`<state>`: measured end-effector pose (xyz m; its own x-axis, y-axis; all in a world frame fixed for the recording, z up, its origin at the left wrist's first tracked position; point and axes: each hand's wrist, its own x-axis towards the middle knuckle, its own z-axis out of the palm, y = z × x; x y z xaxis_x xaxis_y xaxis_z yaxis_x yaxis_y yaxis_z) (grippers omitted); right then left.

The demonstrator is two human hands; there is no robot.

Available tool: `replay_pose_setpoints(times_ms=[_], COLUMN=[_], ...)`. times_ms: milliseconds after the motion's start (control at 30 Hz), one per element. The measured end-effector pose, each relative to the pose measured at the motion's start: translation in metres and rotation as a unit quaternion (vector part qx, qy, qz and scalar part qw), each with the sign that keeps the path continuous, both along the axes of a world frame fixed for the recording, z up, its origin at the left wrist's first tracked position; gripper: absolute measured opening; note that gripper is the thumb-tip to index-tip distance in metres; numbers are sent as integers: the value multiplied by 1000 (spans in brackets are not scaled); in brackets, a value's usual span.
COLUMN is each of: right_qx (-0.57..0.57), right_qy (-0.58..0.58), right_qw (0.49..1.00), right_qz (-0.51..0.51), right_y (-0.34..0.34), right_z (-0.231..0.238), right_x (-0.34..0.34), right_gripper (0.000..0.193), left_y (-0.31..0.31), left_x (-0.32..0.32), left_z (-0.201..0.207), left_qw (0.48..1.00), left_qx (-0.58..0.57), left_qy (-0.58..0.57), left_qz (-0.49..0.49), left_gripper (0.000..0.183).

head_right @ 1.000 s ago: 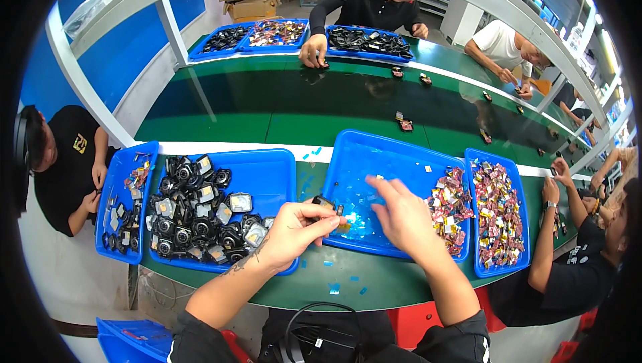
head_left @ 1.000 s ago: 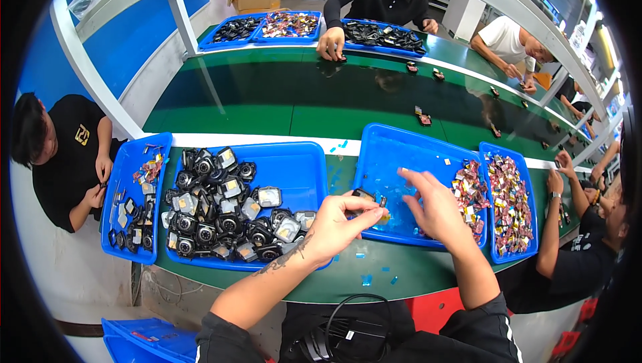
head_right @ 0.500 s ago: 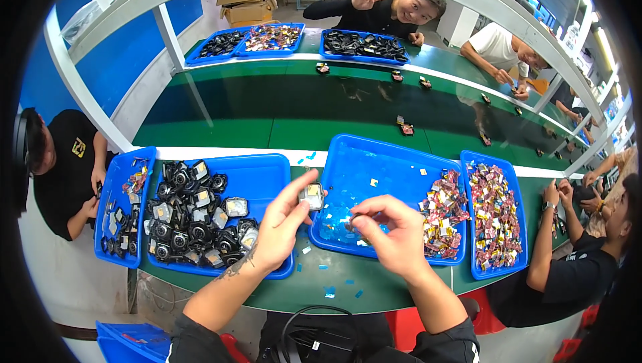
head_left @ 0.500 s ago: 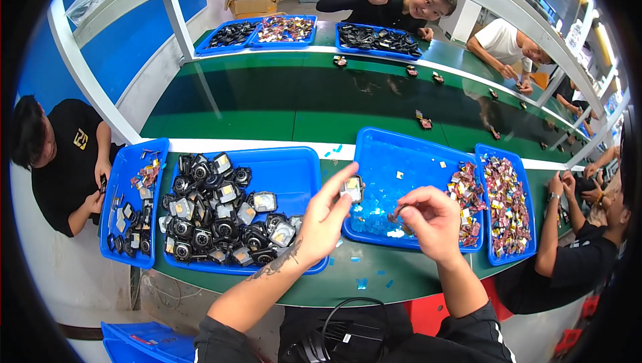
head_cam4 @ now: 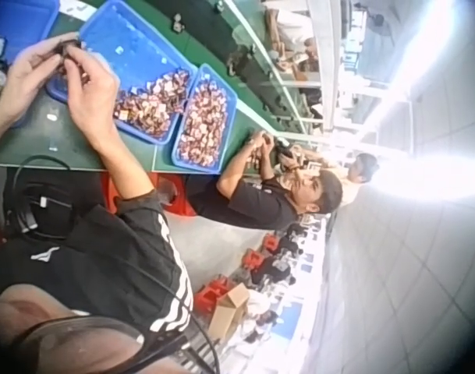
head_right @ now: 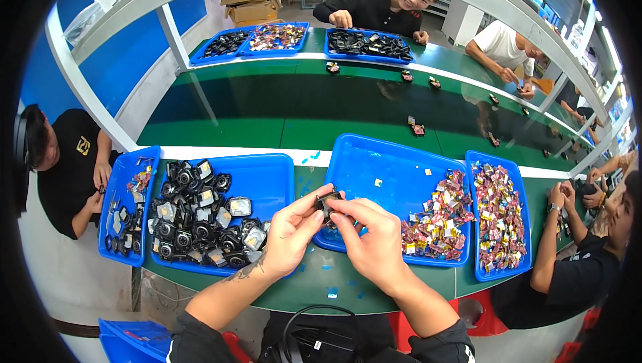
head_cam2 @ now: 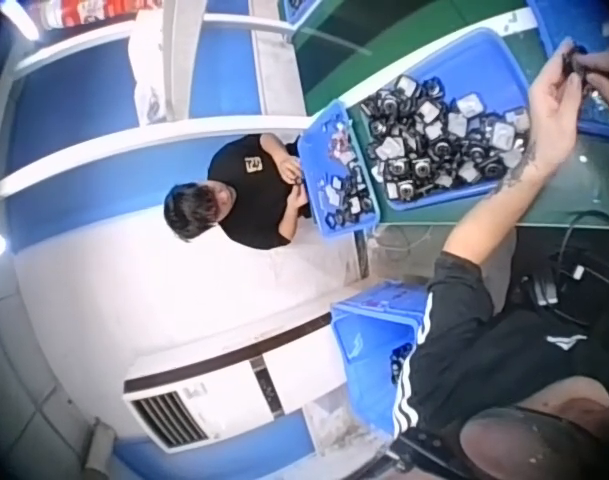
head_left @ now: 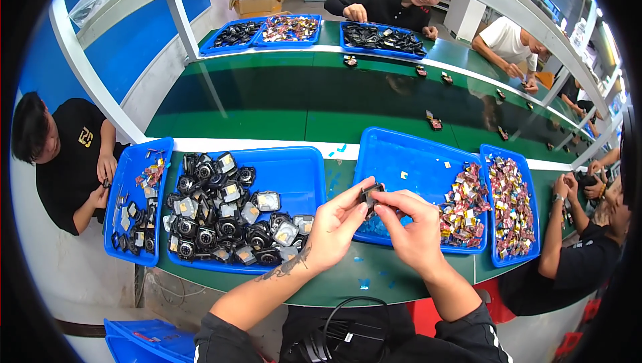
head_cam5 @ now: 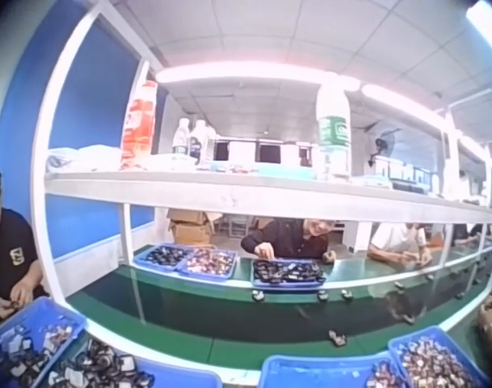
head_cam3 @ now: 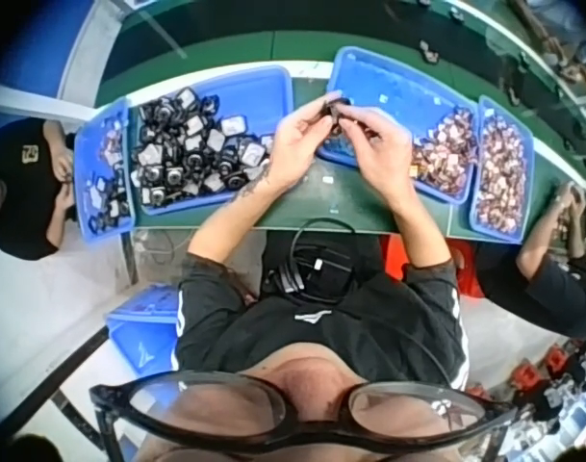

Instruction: The person is assembling electronic components, specifically small screens or modules for smartwatches or similar devices, by picking up components from trays and fitting them together.

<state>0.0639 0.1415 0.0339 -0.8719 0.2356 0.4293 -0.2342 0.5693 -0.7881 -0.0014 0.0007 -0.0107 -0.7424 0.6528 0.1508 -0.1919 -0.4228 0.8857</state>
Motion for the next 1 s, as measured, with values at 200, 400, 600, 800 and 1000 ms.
replay_pose_setpoints(times_ms=[200,400,600,800,1000], right_qx=[-36,14,39,74,100], right_qy=[-10,26,41,48,42], right_qw=[999,999,998,995,991], right_qz=[-19,-33,-34,-42,-73], right_y=[-8,-3,-4,-2,5], right_z=[5,-1,0,-2,6], right_x=[1,2,1,-1,-2], right_gripper=[13,8,10,11,25], left_y=[3,5,5,5,2], left_x=[4,6,7,8,4], left_z=[2,0,1,-4,5], left_qw=[1000,1000,1000,1000,998], left_qx=[-3,-1,-6,-7,28], left_qy=[1,8,23,5,-44], left_qz=[10,-2,5,-9,-45], left_gripper=[45,44,43,42,40])
